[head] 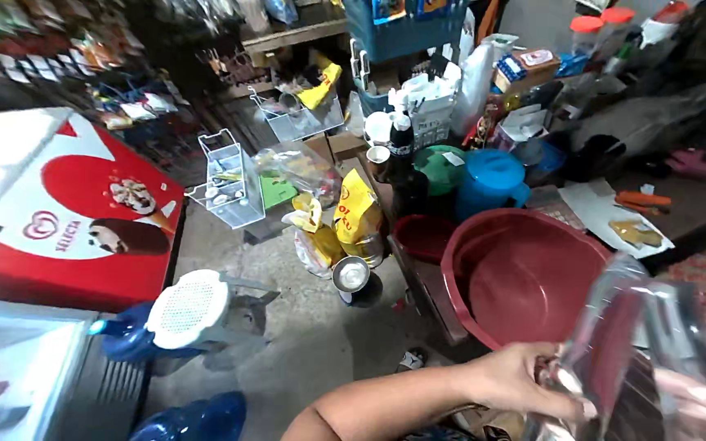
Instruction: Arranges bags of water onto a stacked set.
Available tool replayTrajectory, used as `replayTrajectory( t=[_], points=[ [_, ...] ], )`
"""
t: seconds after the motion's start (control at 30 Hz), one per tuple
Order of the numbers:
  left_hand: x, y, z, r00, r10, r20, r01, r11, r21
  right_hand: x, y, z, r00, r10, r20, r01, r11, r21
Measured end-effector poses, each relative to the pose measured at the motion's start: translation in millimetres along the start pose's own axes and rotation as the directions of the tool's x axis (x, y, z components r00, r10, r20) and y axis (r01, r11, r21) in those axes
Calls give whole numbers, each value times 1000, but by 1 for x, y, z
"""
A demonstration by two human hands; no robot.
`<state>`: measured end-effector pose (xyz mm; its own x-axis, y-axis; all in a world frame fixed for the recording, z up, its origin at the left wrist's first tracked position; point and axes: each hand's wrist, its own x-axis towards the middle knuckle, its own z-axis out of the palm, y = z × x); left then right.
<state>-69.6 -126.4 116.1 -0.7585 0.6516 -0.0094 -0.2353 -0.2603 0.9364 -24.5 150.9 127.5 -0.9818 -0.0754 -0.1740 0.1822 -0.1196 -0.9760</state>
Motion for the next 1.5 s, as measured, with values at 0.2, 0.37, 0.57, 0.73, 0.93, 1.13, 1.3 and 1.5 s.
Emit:
replayTrajectory(
  t=[0.2, 0.37, 0.57, 0.73, 0.93, 1.13, 1.3, 1.5],
  points=[
    [27, -1, -74, 877, -310, -367, 269, 950, -161, 117, 20, 82, 978, 205, -47, -211, 956, -205],
    [53, -19, -103, 811, -449, -376, 405, 893, -194, 174, 45, 109, 911, 374, -173, -412, 840, -352],
    [65, -4, -86, 709, -562, -426, 520, 824, -223, 193, 65, 99, 813, 578, -69, -534, 693, -485],
    [43, -8, -70, 856, -171, -488, 351, 885, 306, 136, 28, 51, 931, 356, 78, -247, 774, -583],
    [31, -33, 14, 955, 13, 296, -162, 858, 487, -22, 82, -101, 809, -182, -559, 22, 960, -280],
    [105, -235, 91, 719, -487, 496, 119, 789, 602, -107, 294, -152, 211, 668, -714, -284, 741, 609],
    [186, -411, 126, 697, -636, 332, 44, 500, 865, -54, 395, -166, 36, 841, -540, -98, 541, 835],
    [207, -488, 152, 708, -675, 207, -275, 7, 962, -24, 431, -175, -178, 832, -526, 5, 535, 845]
  ],
)
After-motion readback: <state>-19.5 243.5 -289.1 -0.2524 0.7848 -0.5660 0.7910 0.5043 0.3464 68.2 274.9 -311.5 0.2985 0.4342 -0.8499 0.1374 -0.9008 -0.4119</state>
